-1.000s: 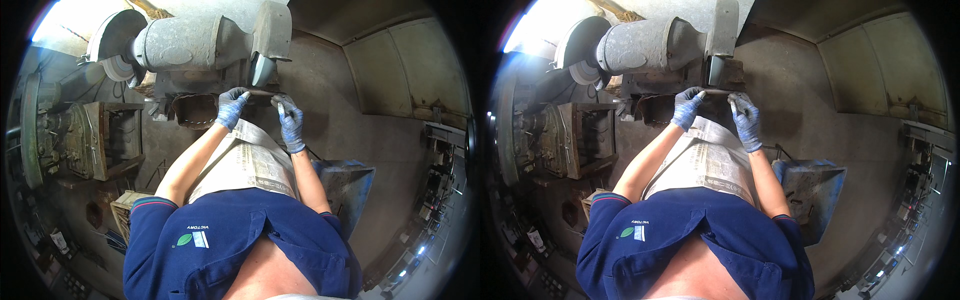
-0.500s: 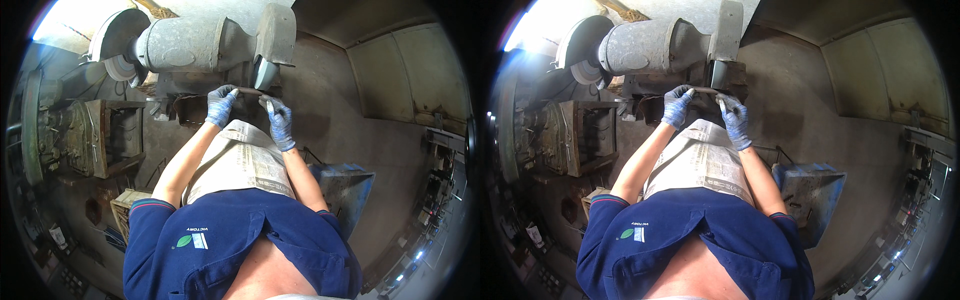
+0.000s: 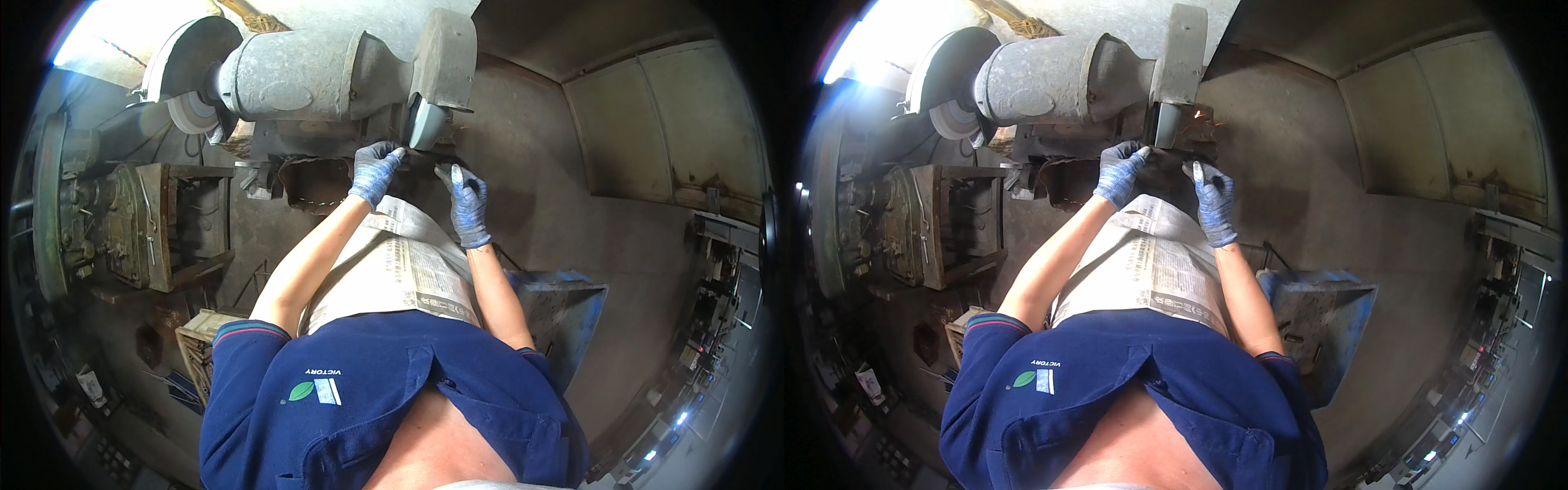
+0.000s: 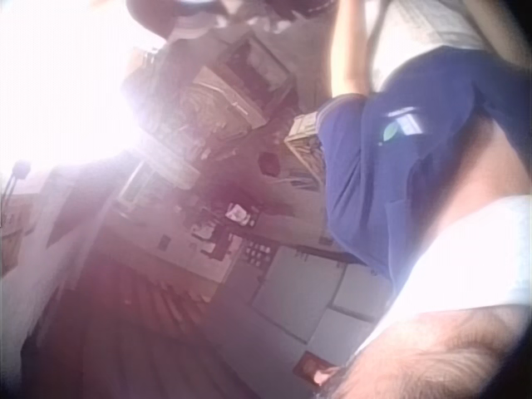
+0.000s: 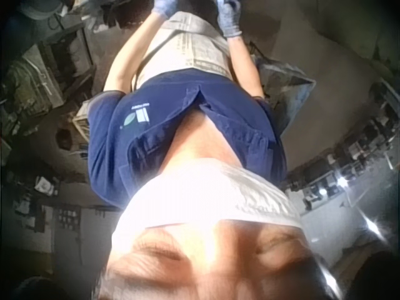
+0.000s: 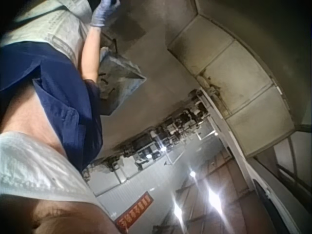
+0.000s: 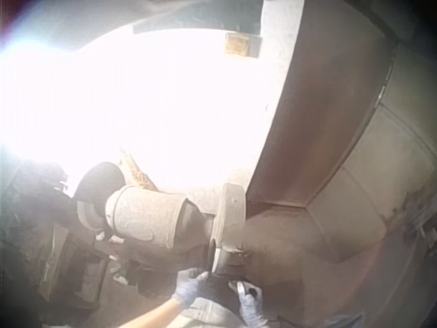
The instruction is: The person takes metal cylinders from a crate, holds each one against a rotating grinding wheel to smooth the surface, and then places the finished part into a separate blue bin.
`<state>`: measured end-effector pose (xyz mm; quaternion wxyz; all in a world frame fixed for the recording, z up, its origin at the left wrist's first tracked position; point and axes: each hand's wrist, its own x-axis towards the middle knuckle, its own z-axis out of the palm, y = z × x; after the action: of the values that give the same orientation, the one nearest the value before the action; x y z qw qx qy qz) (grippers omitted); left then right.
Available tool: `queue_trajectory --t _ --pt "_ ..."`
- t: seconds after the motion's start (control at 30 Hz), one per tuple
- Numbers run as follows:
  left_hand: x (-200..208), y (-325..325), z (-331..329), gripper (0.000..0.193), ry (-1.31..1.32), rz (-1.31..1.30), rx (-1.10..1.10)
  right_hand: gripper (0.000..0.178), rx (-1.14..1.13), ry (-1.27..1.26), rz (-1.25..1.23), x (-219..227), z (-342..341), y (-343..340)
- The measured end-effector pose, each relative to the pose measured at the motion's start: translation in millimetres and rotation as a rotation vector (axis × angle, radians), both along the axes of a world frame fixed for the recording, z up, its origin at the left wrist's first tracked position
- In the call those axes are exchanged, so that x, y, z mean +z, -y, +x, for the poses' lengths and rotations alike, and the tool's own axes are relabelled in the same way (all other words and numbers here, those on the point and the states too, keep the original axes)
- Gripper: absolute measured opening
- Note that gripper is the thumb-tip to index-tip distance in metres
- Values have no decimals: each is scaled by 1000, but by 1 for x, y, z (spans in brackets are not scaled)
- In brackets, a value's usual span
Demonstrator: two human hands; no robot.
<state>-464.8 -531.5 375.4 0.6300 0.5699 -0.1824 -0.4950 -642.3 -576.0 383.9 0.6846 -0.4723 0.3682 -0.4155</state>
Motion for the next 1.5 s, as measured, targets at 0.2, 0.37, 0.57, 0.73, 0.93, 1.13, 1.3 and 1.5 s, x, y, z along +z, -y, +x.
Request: queue_trajectory --t 0.2,0.37,0.57,0.73,0.93,1.13,1.3,1.5 --pt "7 -8 15 8 98 50 -5 26 51 -45 -35 2 15 -3" --pt "-9 -17 30 7 51 16 46 27 80 -14 -15 -4 31 -9" --pt "-8 -44 34 11 122 -79 32 24 111 -8 -237 -3 32 -22" --pt "37 -83 19 15 223 -64 -26 24 86 -276 -618 38 12 -60" --pt "46 -97 2 17 319 -315 -96 34 -35 -409 -864 79 -8 -97" --pt "63 -106 -19 19 351 -514 -235 38 -79 -453 -1005 118 -37 -133" --pt "74 -105 -31 16 501 -567 -359 50 -80 -452 -1057 123 -74 -141" --pt "65 -151 30 14 798 -240 -311 37 -460 -823 -461 157 -153 -184"
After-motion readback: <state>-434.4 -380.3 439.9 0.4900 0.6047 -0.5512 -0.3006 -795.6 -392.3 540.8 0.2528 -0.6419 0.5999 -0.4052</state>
